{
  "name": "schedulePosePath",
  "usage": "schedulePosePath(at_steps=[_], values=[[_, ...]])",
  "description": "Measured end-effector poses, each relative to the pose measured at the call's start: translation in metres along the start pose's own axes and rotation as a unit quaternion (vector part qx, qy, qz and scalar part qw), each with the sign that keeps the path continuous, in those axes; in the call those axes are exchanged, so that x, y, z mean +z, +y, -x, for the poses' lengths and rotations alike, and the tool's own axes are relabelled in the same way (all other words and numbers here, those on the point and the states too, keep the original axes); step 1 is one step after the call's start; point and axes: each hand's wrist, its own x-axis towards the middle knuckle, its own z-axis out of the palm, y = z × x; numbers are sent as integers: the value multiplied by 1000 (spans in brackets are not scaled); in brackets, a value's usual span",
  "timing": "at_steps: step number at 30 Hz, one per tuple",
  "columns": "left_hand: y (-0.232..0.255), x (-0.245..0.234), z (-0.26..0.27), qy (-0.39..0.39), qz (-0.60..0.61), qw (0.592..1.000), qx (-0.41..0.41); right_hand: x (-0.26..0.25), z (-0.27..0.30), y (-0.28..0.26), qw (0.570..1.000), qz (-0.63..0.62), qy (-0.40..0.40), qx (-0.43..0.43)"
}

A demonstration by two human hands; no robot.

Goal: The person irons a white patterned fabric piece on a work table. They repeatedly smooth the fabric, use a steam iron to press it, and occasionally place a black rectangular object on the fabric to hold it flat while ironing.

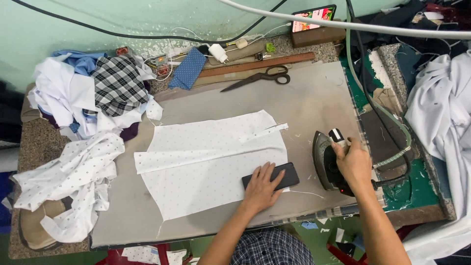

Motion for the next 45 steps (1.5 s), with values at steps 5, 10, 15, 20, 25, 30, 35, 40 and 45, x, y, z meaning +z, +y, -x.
schedulePosePath(at_steps=[5,10,15,20,25,30,35,40,45], values=[[27,26,-31,-9,-9,1000,-2,2,60,21,979,77,83,-169],[13,44,-30,-25,-99,994,-43,16,81,36,872,293,273,-281],[-43,3,34,66,-115,978,-160,25,40,75,916,296,103,-249],[-144,-27,150,191,-175,920,-296,2,-25,50,945,242,-218,-29],[-205,-56,262,227,-202,859,-412,26,-44,40,979,-120,-164,36],[-218,-77,311,209,-55,905,-365,-3,36,-132,957,131,-252,-60],[-212,-114,324,112,35,933,-340,32,111,-267,893,178,-308,-276],[-185,-160,322,-108,-1,885,-452,77,180,-368,678,250,-363,-588],[-183,-145,314,-139,-30,854,-501,137,195,-386,610,243,-380,-651]])
